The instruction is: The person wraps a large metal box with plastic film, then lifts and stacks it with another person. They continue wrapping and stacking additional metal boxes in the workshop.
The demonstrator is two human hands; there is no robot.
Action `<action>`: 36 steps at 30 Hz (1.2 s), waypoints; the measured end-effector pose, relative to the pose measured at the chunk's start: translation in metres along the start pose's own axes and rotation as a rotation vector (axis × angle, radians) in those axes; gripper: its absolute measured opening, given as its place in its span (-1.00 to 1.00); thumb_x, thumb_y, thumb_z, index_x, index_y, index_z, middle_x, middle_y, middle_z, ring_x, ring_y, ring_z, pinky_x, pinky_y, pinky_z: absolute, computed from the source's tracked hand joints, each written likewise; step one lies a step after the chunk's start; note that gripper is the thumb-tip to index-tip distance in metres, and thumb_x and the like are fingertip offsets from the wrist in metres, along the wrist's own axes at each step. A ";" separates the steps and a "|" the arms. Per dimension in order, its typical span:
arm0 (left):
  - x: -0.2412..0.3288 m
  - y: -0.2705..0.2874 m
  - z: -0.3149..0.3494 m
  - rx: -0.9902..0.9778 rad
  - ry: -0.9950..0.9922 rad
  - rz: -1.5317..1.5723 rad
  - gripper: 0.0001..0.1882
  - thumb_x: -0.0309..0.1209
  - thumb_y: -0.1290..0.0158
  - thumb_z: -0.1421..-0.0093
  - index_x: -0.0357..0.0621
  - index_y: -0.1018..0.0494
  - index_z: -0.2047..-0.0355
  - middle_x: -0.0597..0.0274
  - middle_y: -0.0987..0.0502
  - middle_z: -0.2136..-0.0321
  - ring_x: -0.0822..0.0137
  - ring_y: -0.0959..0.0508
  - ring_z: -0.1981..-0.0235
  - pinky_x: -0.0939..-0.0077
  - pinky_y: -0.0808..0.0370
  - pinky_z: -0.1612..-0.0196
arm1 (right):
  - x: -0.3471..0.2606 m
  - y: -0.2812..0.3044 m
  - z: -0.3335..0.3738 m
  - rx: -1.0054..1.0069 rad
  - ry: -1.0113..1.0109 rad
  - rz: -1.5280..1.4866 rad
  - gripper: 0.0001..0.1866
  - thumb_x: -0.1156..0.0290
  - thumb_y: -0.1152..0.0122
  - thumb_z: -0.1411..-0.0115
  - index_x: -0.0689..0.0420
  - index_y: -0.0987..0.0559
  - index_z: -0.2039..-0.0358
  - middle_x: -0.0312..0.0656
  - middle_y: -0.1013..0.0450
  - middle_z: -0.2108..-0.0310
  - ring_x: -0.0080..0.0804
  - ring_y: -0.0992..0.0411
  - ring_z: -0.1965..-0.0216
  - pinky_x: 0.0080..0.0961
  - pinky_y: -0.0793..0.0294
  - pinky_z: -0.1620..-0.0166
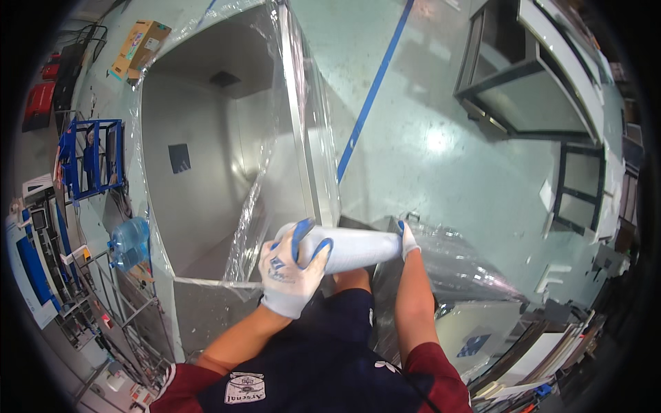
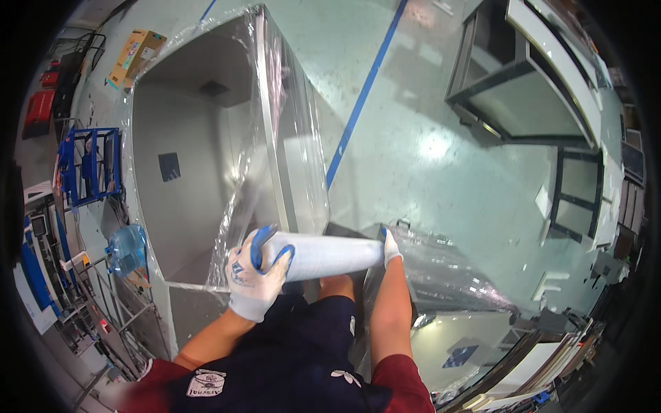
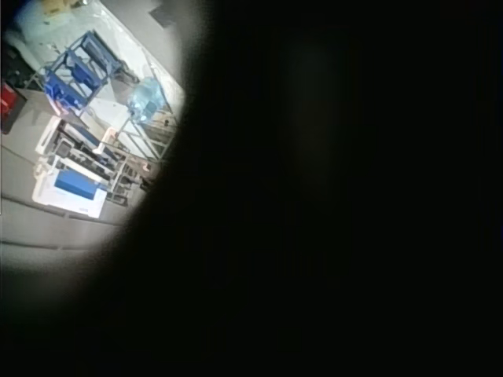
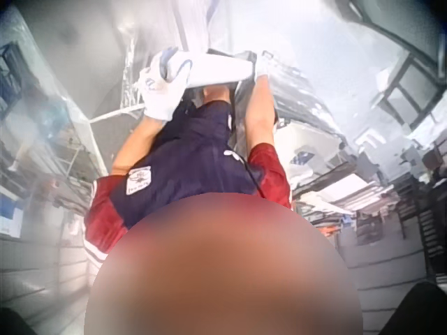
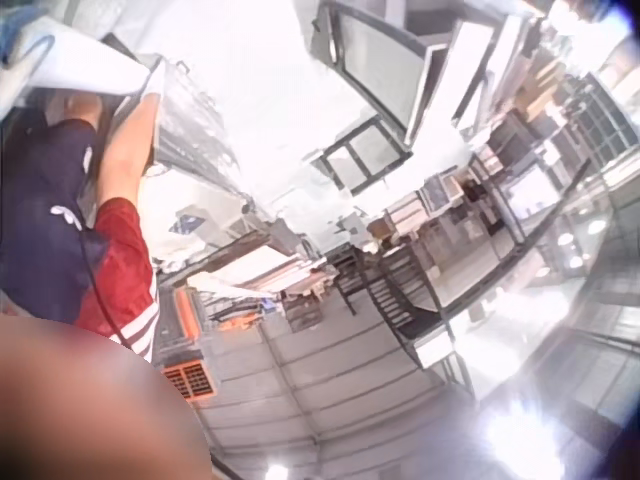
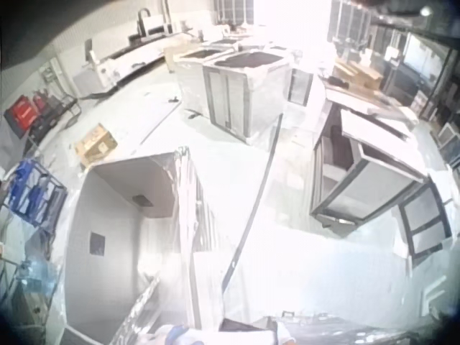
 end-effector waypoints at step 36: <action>-0.083 0.009 -0.088 0.114 0.331 0.143 -0.21 -0.07 -0.28 -0.15 -0.25 -0.29 -0.27 -0.22 -0.54 -0.08 -0.17 -0.56 -0.09 0.10 -0.47 -0.20 | -0.218 -0.009 0.045 0.118 -0.096 0.677 -0.38 -0.12 -0.09 -0.31 0.21 -0.63 -0.04 0.00 -0.63 0.13 -0.08 -0.63 0.22 -0.08 -0.63 0.08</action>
Point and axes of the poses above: each hand's wrist, its own z-axis away from the middle knuckle, its own y-axis out of the back of the hand, x = y × z, the point moved 8 cm from there along -z, towards the middle knuckle
